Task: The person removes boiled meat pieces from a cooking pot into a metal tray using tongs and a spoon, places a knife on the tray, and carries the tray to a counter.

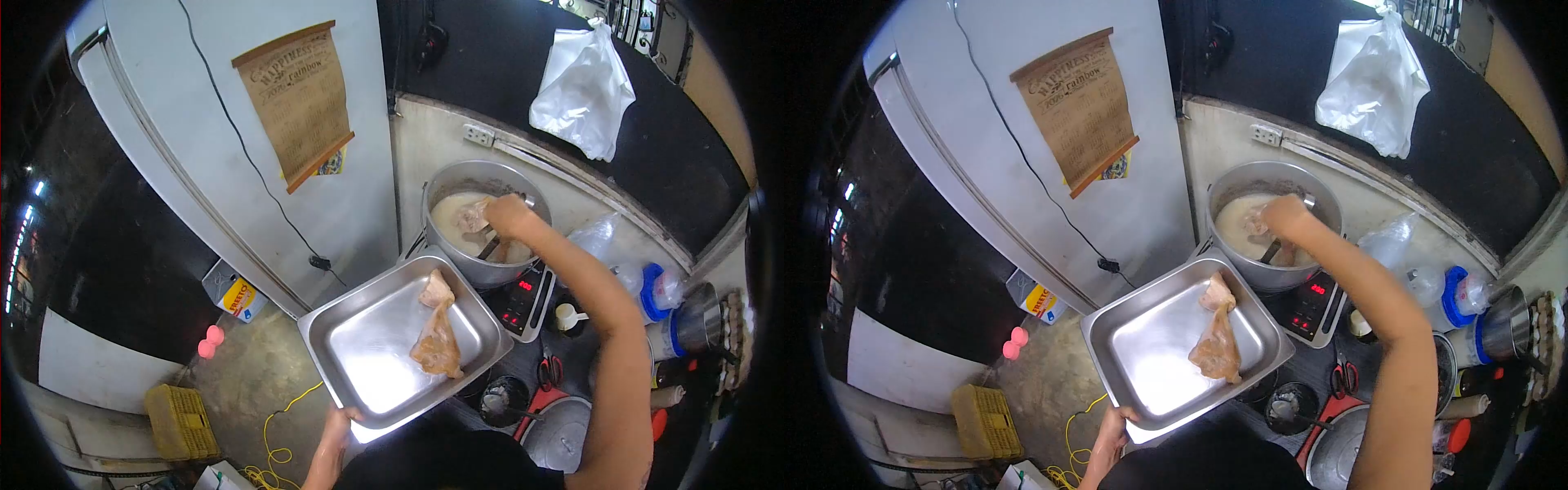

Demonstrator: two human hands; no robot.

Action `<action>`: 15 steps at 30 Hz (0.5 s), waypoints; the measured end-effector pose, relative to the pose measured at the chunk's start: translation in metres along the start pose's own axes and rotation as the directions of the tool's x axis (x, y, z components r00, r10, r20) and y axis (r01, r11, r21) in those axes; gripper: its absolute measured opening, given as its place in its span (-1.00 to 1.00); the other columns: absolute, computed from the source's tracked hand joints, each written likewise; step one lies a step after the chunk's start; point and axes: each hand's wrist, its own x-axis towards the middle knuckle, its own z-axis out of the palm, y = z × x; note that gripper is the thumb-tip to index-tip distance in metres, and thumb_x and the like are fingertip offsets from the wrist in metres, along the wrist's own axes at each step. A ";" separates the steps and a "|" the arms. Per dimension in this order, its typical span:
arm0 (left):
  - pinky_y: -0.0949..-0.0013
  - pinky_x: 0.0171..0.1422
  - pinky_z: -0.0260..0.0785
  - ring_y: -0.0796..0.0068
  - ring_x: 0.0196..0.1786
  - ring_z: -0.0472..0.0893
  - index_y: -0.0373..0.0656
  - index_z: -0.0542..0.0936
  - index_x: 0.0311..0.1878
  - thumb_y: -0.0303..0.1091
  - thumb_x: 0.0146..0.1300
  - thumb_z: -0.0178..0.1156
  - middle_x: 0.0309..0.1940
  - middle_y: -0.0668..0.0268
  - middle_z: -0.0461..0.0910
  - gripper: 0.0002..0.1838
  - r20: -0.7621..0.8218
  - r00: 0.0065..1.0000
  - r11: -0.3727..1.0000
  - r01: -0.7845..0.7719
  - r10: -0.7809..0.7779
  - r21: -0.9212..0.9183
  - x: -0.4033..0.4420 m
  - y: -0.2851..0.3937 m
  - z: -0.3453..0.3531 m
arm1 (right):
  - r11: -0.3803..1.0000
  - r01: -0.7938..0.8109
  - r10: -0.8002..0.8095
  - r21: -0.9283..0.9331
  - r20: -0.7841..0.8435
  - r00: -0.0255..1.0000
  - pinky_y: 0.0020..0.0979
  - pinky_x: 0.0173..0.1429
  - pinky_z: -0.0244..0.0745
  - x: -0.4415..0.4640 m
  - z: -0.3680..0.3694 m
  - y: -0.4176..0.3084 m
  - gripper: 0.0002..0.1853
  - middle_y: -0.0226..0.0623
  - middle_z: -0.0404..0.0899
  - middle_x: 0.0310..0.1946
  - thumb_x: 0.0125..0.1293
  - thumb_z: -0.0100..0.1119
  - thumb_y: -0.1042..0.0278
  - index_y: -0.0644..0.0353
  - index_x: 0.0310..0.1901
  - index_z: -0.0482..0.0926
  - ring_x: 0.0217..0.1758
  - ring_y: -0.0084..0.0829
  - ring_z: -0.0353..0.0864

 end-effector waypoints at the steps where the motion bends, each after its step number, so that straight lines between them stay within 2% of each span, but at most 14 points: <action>1: 0.35 -0.31 0.40 0.33 -0.36 0.51 -0.47 0.39 -0.15 -0.67 -0.30 0.01 -0.39 0.14 0.50 -0.53 -0.020 1.000 1.000 -0.007 0.007 -0.007 0.000 -0.001 0.000 | 0.999 -0.036 0.037 -0.007 0.026 0.999 -0.26 -0.24 0.53 0.000 -0.002 0.004 -0.76 -0.18 0.63 -0.40 -0.20 0.31 0.30 0.18 -0.42 0.64 -0.27 -0.24 0.64; 3: 0.36 -0.30 0.40 0.32 -0.36 0.52 -0.45 0.42 -0.16 -0.67 -0.31 0.01 -0.39 0.16 0.51 -0.54 -0.034 0.999 0.999 0.009 -0.011 -0.044 0.012 -0.017 -0.011 | 0.994 -0.109 0.111 -0.021 0.080 0.991 -0.29 -0.20 0.52 -0.005 -0.004 0.010 -0.53 -0.24 0.64 -0.36 -0.47 0.53 0.22 0.15 -0.37 0.65 -0.23 -0.29 0.64; 4: 0.42 -0.48 0.30 0.37 -0.47 0.49 -0.40 0.42 -0.14 -0.65 -0.31 0.01 -0.42 0.18 0.50 -0.52 -0.018 1.000 0.997 -0.010 0.008 -0.078 0.016 -0.022 -0.011 | 0.997 -0.049 0.057 -0.067 0.122 0.991 -0.32 -0.21 0.53 -0.020 -0.026 0.004 -0.61 -0.27 0.64 -0.36 -0.36 0.49 0.22 0.14 -0.38 0.65 -0.24 -0.32 0.64; 6: 0.54 -0.86 0.09 0.46 -0.70 0.44 -0.31 0.41 -0.08 -0.60 -0.31 0.01 -0.47 0.23 0.49 -0.47 0.011 0.999 0.988 -0.045 0.047 -0.150 0.021 -0.028 -0.007 | 0.990 0.012 -0.003 -0.141 0.061 0.998 -0.31 -0.23 0.53 -0.020 -0.009 0.005 -0.79 -0.24 0.64 -0.37 -0.16 0.32 0.28 0.15 -0.42 0.65 -0.20 -0.28 0.62; 7: 0.47 -0.67 0.19 0.41 -0.59 0.47 -0.35 0.41 -0.11 -0.62 -0.31 0.01 -0.45 0.21 0.50 -0.49 0.012 1.000 0.993 -0.011 0.012 -0.117 0.011 -0.015 -0.002 | 0.983 0.041 -0.035 -0.179 0.032 0.999 -0.30 -0.23 0.53 -0.019 0.000 0.004 -0.85 -0.23 0.63 -0.37 -0.06 0.23 0.31 0.15 -0.44 0.65 -0.19 -0.27 0.61; 9: 0.35 -0.28 0.40 0.32 -0.37 0.51 -0.44 0.43 -0.17 -0.65 -0.33 0.01 -0.40 0.17 0.51 -0.53 0.011 0.998 0.997 0.056 -0.055 -0.051 -0.009 0.010 0.006 | 0.981 0.059 -0.068 -0.184 -0.044 0.997 -0.30 -0.24 0.52 -0.016 0.015 -0.003 -0.87 -0.25 0.63 -0.37 -0.05 0.22 0.33 0.14 -0.44 0.66 -0.15 -0.29 0.60; 13: 0.34 -0.27 0.40 0.32 -0.37 0.51 -0.43 0.43 -0.15 -0.64 -0.31 0.01 -0.41 0.19 0.51 -0.53 0.025 1.000 0.999 -0.003 0.004 -0.049 0.000 0.000 0.000 | 0.984 0.019 -0.046 -0.178 -0.146 0.988 -0.29 -0.26 0.51 -0.014 0.021 -0.022 -0.87 -0.26 0.63 -0.36 -0.04 0.21 0.34 0.13 -0.43 0.66 -0.19 -0.31 0.61; 15: 0.35 -0.26 0.41 0.32 -0.36 0.51 -0.43 0.43 -0.14 -0.64 -0.31 0.01 -0.41 0.20 0.50 -0.52 0.061 0.997 0.994 -0.046 0.053 -0.104 0.017 -0.021 -0.011 | 0.994 0.031 -0.026 -0.102 0.042 0.999 -0.23 -0.01 0.40 -0.014 -0.002 -0.027 -0.60 -0.14 0.54 -0.12 0.02 0.16 0.35 0.20 -0.05 0.44 0.01 -0.19 0.50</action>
